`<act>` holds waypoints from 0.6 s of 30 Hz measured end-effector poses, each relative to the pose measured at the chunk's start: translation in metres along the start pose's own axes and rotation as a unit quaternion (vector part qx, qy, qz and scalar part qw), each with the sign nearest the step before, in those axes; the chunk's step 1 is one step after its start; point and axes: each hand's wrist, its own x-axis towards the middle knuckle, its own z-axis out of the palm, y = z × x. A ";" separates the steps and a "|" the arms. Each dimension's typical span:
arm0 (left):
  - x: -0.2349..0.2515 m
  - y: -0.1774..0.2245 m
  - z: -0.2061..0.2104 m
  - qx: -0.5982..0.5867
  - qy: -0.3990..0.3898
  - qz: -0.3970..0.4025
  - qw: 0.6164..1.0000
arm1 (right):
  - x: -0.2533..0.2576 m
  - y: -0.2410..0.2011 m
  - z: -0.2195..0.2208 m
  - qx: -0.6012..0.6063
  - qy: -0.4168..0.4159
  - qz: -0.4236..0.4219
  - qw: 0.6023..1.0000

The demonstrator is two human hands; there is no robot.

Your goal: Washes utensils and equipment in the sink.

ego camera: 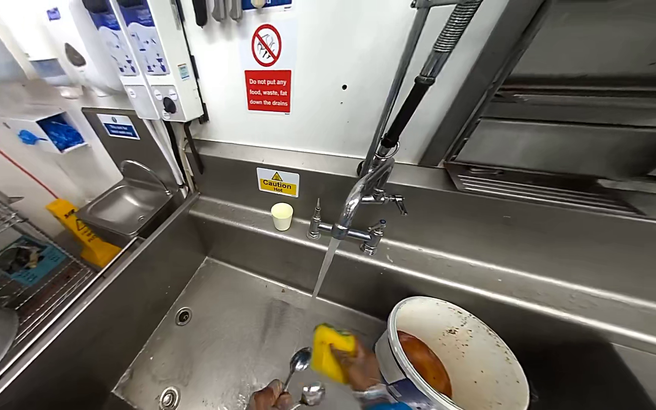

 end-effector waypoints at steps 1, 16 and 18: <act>0.000 0.000 -0.005 0.013 0.020 -0.007 1.000 | 0.007 0.006 -0.011 0.030 0.034 0.016 0.999; -0.003 0.026 0.000 0.081 0.012 -0.041 0.996 | -0.042 0.005 0.031 0.051 -0.033 0.039 0.997; -0.001 0.015 0.001 0.031 0.027 -0.032 0.999 | -0.029 0.011 0.015 0.019 0.052 0.026 0.998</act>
